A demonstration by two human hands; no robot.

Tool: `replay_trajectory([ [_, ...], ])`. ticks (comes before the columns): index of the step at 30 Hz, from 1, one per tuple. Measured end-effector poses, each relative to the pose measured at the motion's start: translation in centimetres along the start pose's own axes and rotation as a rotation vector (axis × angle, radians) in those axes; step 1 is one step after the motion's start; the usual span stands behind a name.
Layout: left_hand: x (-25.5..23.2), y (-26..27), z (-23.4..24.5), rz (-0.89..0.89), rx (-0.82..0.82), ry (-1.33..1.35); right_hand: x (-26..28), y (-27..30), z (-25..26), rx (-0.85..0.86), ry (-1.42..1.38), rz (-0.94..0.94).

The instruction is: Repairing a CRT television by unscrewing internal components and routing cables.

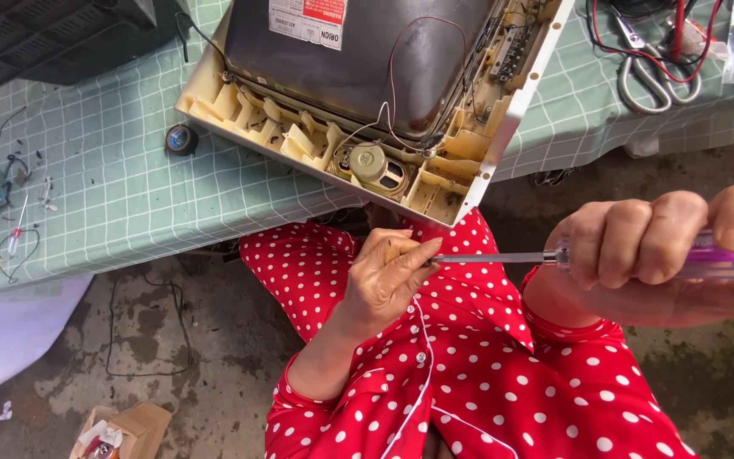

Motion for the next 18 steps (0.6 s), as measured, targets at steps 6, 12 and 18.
replay_trajectory([
  [6, -1.1, 0.1, -0.3, -0.024, 0.012, -0.004, 1.0, 0.1, -1.2, 0.011, 0.029, 0.006],
  [12, -1.0, 0.3, -0.4, -0.023, 0.030, 0.004, 1.3, -0.2, -1.8, 0.052, 0.006, -0.004],
  [18, -0.9, -0.4, 0.7, 0.102, -0.012, 0.126, 1.1, -0.6, -2.0, 0.135, 0.021, -0.086],
])
Point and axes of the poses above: each hand's wrist, its own y-axis away from the middle knuckle, its own z-axis out of the back of the hand, x = y × z, the point moved 9 cm from there along -y, towards the middle knuckle, and after that the axes turned 3 degrees about x, right-handed, at the moved point
